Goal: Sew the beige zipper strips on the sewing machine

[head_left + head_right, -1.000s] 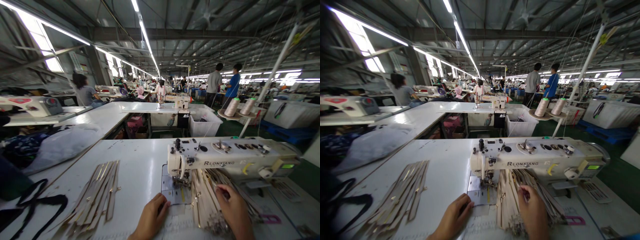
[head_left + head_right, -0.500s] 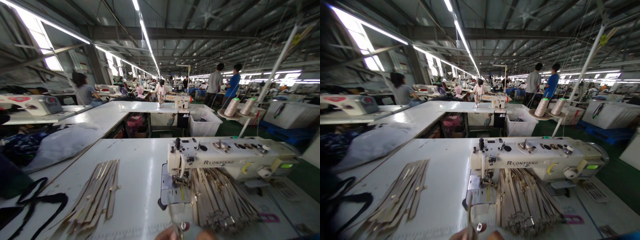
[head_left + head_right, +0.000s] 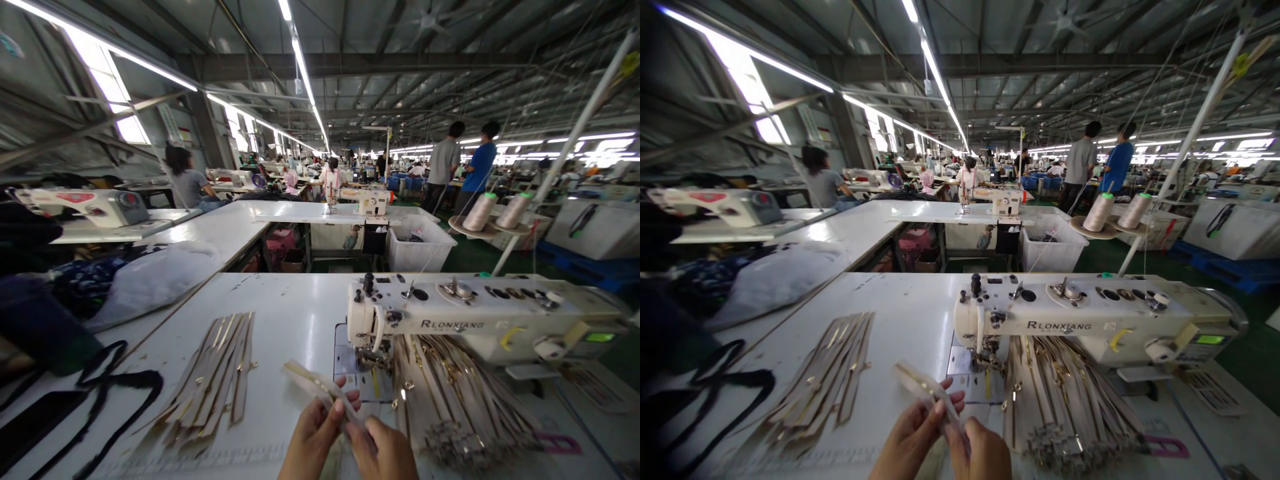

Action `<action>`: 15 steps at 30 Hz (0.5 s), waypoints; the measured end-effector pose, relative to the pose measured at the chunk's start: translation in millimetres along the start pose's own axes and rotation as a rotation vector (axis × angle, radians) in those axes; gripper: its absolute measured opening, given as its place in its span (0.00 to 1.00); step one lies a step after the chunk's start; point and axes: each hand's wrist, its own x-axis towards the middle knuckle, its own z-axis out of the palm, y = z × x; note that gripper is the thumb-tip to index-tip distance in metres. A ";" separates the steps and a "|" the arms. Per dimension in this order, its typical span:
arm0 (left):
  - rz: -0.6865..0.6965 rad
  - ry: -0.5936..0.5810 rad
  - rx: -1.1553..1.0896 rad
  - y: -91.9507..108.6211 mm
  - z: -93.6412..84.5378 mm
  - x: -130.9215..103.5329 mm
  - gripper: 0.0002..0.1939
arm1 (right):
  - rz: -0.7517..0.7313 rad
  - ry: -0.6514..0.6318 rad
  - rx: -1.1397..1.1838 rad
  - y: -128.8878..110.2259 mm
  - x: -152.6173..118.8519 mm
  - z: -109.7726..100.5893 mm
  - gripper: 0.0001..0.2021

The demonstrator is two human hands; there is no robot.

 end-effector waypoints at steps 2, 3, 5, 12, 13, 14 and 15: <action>0.008 0.026 0.026 -4.1 1.2 10.4 0.33 | -0.049 0.079 -0.091 -1.6 6.8 4.8 0.31; 0.007 0.041 0.035 -7.1 1.7 15.8 0.33 | -0.063 0.102 -0.106 -3.5 10.4 7.0 0.31; 0.014 0.069 0.042 -13.0 2.8 26.3 0.31 | -0.065 0.111 -0.115 -8.6 17.2 11.5 0.32; -0.021 0.066 -0.131 -17.6 6.0 51.7 0.23 | -0.086 0.079 -0.158 -24.0 26.5 24.0 0.36; -0.031 0.071 -0.155 -17.1 6.2 53.8 0.22 | -0.088 0.088 -0.156 -25.4 25.8 24.6 0.35; -0.042 0.077 -0.178 -16.6 6.3 55.5 0.22 | -0.089 0.097 -0.149 -26.4 24.8 24.8 0.35; -0.050 0.079 -0.196 -15.7 6.3 56.4 0.22 | -0.087 0.103 -0.136 -27.1 23.7 24.6 0.35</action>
